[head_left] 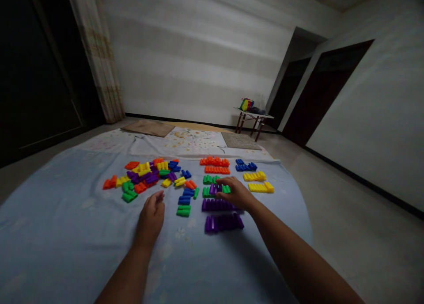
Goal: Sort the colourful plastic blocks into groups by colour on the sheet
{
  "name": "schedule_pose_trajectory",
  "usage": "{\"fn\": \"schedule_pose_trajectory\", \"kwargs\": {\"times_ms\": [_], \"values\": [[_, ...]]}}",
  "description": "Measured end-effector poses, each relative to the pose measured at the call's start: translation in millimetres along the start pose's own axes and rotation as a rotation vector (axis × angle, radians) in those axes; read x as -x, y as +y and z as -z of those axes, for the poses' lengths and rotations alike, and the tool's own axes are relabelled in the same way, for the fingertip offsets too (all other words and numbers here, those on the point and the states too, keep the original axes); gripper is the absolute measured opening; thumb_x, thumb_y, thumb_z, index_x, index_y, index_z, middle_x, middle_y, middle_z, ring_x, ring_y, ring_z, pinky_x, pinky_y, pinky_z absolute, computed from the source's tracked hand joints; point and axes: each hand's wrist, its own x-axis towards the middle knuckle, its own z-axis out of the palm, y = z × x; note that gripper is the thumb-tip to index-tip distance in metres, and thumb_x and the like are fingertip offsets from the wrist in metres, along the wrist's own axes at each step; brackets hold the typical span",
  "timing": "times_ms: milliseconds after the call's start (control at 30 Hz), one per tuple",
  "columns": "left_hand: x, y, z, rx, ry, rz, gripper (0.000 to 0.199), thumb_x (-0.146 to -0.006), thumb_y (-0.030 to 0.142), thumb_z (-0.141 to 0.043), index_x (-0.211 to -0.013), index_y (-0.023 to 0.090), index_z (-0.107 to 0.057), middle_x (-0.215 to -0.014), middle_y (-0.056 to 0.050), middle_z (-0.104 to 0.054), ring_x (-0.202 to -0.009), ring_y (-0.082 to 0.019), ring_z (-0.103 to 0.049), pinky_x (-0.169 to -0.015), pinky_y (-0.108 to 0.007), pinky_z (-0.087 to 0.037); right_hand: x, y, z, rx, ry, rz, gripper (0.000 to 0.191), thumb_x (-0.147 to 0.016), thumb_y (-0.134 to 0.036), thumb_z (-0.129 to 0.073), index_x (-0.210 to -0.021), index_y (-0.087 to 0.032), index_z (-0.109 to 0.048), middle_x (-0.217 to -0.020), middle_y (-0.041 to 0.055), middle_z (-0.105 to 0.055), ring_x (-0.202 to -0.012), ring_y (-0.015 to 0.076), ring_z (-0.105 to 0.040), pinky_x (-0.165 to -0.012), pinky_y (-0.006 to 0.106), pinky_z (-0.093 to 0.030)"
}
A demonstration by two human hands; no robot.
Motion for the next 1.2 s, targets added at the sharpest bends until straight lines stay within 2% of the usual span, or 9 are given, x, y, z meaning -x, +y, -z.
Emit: {"fn": "schedule_pose_trajectory", "kwargs": {"times_ms": [300, 467, 667, 967, 1200], "values": [[-1, 0, 2.2, -0.061, -0.027, 0.036, 0.046, -0.073, 0.033, -0.037, -0.113, 0.015, -0.052, -0.109, -0.011, -0.059, -0.102, -0.022, -0.056, -0.093, -0.039, -0.043, 34, 39, 21, 0.03, 0.042, -0.084, 0.036, -0.075, -0.03, -0.063, -0.11, -0.021, -0.06, -0.101, 0.0061, -0.064, -0.096, 0.0196, -0.055, -0.087, 0.035, -0.04], [-2, 0, 2.3, -0.071, -0.05, 0.042, 0.048, -0.074, 0.036, -0.037, -0.114, 0.015, -0.051, -0.112, -0.011, -0.058, -0.103, -0.023, -0.056, -0.095, -0.039, -0.042, 45, 40, 18, 0.068, -0.063, -0.046, 0.035, -0.075, -0.031, -0.064, -0.108, -0.022, -0.062, -0.098, 0.0056, -0.064, -0.097, 0.0207, -0.053, -0.086, 0.034, -0.039], [-2, 1, 3.2, -0.076, -0.05, 0.045, 0.049, -0.073, 0.037, -0.037, -0.113, 0.013, -0.051, -0.111, -0.012, -0.058, -0.104, -0.023, -0.056, -0.095, -0.039, -0.041, 44, 37, 9, 0.143, -0.127, -0.049, 0.039, -0.072, -0.028, -0.066, -0.11, -0.021, -0.062, -0.103, 0.0064, -0.064, -0.101, 0.0225, -0.05, -0.088, 0.036, -0.037], [-4, -6, 1.9, -0.074, -0.038, 0.03, 0.047, -0.073, 0.039, -0.038, -0.111, 0.016, -0.052, -0.112, -0.011, -0.059, -0.105, -0.024, -0.056, -0.095, -0.04, -0.041, 57, 52, 24, 0.063, -0.04, -0.089, 0.042, -0.07, -0.027, -0.068, -0.111, -0.022, -0.059, -0.107, 0.0068, -0.06, -0.103, 0.0216, -0.05, -0.091, 0.037, -0.037], [-5, -4, 2.1, -0.083, -0.036, 0.035, 0.047, -0.073, 0.04, -0.039, -0.11, 0.016, -0.053, -0.111, -0.011, -0.059, -0.105, -0.024, -0.055, -0.095, -0.041, -0.041, 69, 60, 24, 0.102, -0.079, -0.147, 0.042, -0.067, -0.025, -0.071, -0.107, -0.021, -0.06, -0.107, 0.0072, -0.058, -0.103, 0.022, -0.048, -0.091, 0.037, -0.037]]}}
